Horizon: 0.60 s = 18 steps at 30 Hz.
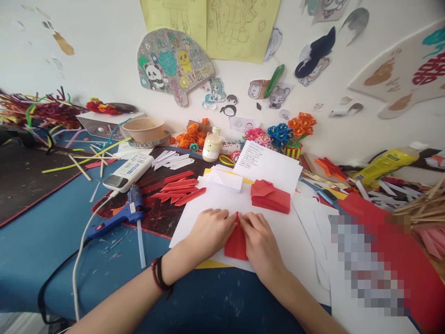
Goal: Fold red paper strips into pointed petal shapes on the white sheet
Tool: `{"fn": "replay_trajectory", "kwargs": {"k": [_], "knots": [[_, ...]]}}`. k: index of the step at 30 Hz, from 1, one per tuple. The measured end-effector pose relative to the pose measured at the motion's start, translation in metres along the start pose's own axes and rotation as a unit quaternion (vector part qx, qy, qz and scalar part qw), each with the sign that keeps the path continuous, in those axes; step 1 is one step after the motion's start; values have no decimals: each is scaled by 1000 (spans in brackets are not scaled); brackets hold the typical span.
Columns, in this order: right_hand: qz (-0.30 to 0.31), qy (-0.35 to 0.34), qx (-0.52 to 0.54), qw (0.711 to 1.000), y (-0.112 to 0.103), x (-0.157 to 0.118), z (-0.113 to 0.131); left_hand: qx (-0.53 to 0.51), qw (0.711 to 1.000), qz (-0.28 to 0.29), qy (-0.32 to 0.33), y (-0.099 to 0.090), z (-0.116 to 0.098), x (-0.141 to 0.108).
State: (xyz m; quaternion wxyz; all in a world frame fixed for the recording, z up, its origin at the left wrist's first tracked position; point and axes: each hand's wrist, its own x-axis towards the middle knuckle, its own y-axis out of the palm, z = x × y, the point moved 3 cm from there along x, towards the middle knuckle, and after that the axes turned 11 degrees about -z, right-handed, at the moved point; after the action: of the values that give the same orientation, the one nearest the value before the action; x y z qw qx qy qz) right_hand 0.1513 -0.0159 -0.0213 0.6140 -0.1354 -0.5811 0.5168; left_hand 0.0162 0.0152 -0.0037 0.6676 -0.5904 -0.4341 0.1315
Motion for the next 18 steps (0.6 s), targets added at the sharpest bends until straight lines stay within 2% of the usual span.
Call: {"fn": "replay_trajectory", "kwargs": {"k": [5, 10, 18], "knots": [[-5, 2, -8, 1000, -2, 1, 0, 3, 1000, 1, 2, 1, 0, -1], [-55, 17, 5, 998, -8, 4, -7, 1, 1000, 2, -2, 3, 1, -3], [-43, -112, -39, 992, -4, 5, -8, -3, 1000, -4, -3, 4, 2, -4]]}}
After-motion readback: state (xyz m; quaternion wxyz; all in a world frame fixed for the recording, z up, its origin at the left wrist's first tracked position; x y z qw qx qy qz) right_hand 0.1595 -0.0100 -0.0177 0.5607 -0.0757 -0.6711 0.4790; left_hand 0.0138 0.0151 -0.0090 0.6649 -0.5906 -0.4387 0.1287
